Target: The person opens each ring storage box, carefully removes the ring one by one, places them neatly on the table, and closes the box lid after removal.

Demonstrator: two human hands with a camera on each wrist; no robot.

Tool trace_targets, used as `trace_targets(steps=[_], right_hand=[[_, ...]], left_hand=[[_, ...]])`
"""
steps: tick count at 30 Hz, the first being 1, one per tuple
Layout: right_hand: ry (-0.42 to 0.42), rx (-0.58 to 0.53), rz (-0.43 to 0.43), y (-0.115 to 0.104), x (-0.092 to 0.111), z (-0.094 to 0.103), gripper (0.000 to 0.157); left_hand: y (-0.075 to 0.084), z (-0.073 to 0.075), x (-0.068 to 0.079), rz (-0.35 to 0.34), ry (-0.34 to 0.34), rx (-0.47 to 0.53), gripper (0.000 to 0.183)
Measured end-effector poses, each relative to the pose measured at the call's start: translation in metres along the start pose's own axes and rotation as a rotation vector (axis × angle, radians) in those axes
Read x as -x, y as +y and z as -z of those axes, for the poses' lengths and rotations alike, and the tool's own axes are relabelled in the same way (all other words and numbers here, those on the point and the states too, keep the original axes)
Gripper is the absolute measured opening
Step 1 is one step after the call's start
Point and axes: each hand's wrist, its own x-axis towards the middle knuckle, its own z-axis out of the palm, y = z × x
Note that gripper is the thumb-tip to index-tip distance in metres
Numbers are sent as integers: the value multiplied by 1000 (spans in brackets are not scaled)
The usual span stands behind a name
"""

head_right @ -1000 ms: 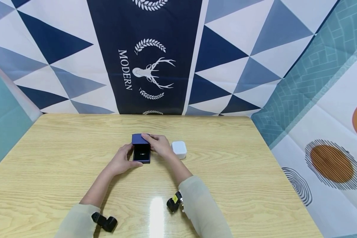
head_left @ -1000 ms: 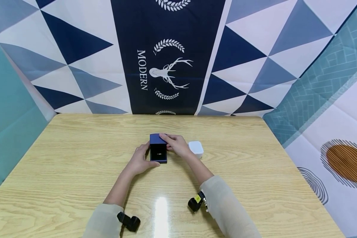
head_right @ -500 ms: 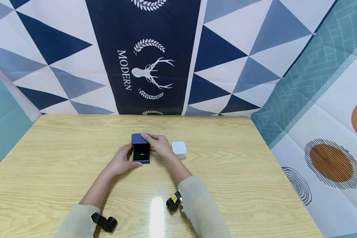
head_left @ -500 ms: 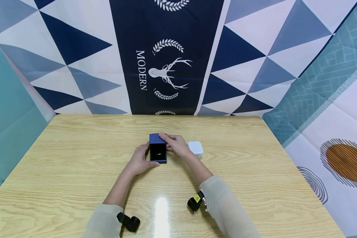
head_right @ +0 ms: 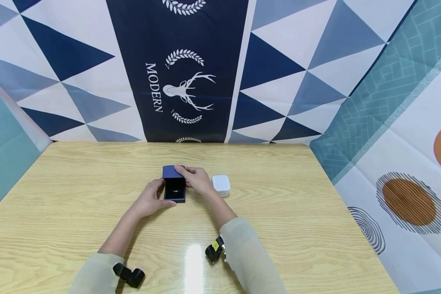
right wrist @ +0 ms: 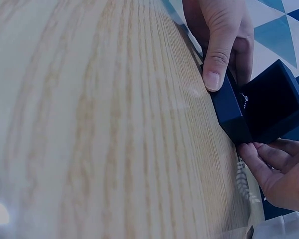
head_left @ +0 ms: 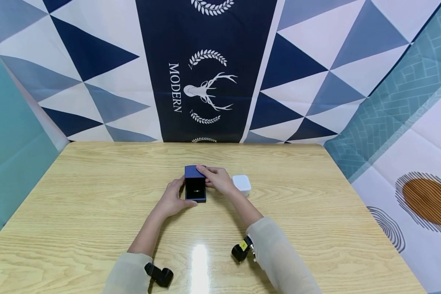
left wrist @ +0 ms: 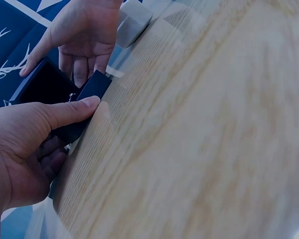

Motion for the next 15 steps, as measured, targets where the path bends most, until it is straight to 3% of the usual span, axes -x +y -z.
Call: trace_targets(steps=[15], right_hand=[[24,20,-2,-1,-1,-1,72]], left_hand=[[0,0,0,20,-4,13,95]])
